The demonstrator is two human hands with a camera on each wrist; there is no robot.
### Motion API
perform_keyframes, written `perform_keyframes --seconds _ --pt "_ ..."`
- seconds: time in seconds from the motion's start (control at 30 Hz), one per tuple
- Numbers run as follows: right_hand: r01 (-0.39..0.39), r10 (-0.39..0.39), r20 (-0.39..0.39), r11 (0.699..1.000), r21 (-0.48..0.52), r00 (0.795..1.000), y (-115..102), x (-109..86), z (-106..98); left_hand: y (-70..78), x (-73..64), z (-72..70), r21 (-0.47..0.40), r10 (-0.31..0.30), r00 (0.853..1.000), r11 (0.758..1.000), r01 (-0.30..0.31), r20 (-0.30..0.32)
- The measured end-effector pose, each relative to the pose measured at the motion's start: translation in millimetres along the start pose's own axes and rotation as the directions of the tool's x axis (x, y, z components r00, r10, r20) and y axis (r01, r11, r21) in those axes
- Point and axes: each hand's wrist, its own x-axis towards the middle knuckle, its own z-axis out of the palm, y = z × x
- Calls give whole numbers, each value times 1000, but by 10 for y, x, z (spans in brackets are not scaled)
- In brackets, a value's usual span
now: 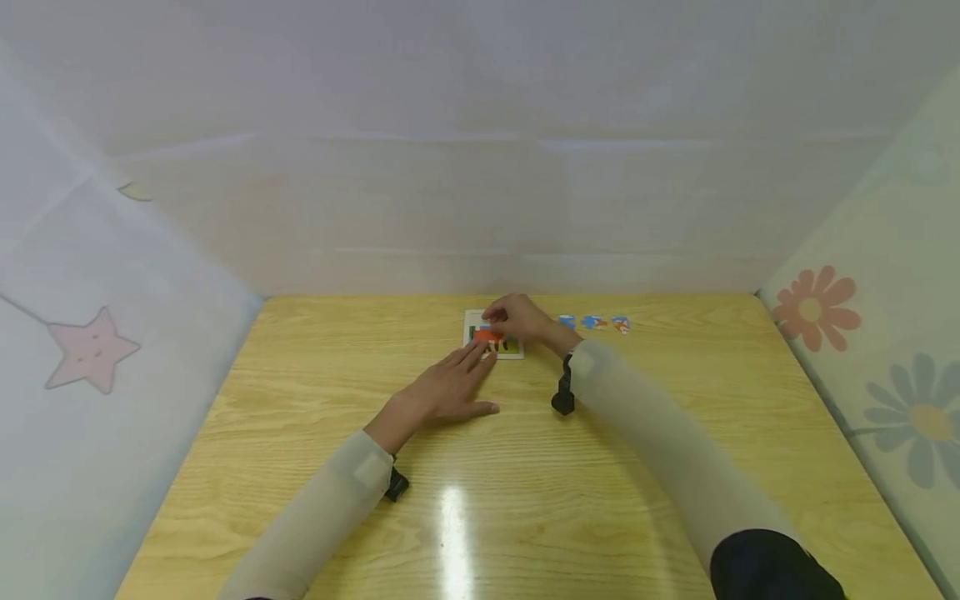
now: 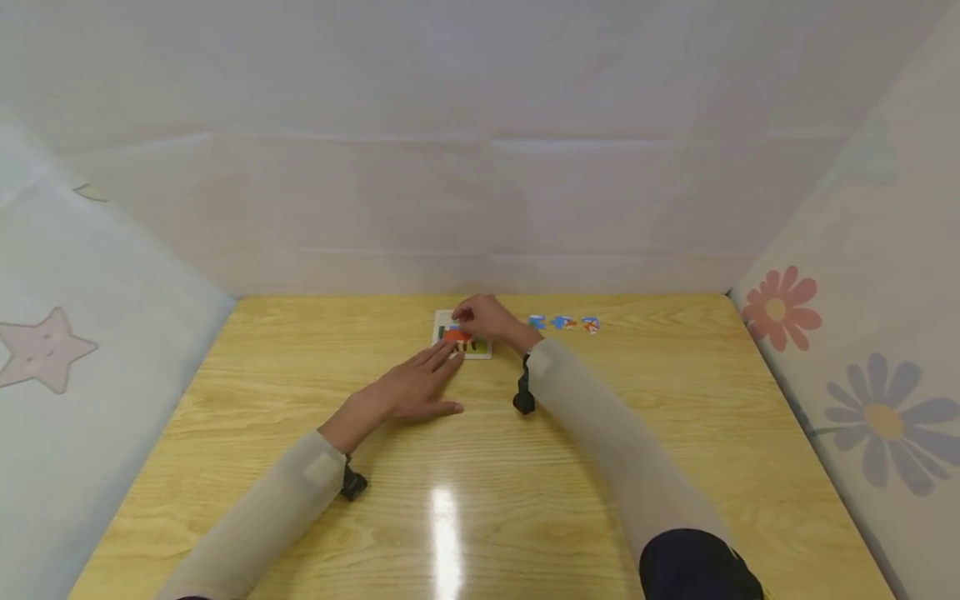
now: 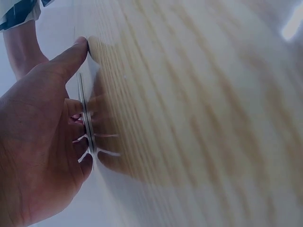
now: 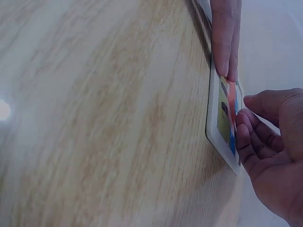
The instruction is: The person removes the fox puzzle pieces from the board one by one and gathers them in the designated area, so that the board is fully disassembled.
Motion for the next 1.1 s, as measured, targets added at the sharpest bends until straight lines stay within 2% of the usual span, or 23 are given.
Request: perform_keyframes --seconds 0.5,0.67,1.1 --pt "26 -24 24 999 -48 999 -1 32 93 2 -18 -17 -17 2 1000 1000 -2 11" --pt "5 -5 20 1000 -14 1000 40 43 101 -6 -3 -16 -16 7 1000 1000 -7 21" --pt "-60 56 51 995 83 997 -41 28 82 -11 10 -18 -29 10 1000 1000 -10 18"
